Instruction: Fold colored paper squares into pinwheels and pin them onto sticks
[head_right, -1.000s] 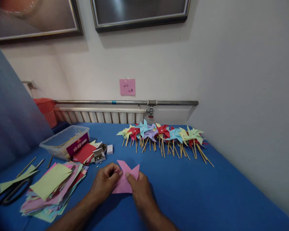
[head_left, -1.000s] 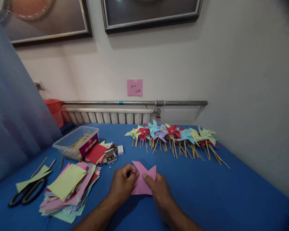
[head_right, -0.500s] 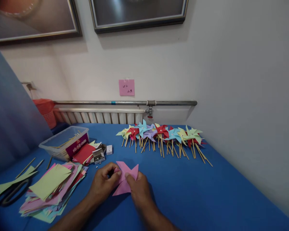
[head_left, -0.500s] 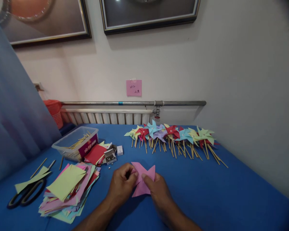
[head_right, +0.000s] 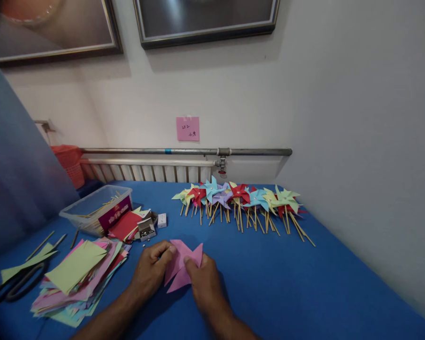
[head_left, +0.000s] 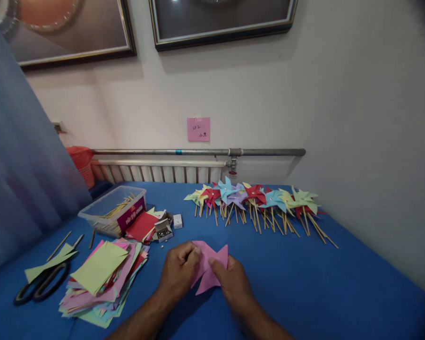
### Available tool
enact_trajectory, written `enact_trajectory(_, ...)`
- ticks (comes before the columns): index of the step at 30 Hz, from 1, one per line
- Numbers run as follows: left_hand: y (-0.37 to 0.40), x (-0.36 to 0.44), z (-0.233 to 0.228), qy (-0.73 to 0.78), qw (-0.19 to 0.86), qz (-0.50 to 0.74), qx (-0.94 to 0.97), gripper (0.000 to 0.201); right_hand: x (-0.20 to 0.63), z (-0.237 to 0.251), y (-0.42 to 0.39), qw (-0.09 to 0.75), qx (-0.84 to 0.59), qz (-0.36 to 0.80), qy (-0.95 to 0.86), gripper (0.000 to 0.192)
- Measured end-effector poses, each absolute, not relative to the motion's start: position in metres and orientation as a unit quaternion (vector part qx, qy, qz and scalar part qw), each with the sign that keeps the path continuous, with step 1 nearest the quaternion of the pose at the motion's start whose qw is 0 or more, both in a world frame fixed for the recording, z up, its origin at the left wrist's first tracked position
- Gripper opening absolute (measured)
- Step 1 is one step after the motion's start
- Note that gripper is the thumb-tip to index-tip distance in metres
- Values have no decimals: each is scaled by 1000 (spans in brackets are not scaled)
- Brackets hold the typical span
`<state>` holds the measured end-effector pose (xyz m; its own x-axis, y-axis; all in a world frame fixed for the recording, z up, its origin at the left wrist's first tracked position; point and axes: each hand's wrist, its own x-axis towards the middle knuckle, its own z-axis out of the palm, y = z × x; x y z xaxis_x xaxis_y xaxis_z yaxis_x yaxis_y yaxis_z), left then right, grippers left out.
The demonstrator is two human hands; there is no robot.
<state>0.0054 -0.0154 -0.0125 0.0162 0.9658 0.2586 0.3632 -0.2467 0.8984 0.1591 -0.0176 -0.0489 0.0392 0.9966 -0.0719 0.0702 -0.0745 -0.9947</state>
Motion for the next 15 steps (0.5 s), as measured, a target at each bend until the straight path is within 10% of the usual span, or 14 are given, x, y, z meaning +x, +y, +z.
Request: enact_trajectory(15, -17, 3, -6, 538, 335, 474, 610, 38, 157, -51, -18, 479, -538, 493, -488, 33)
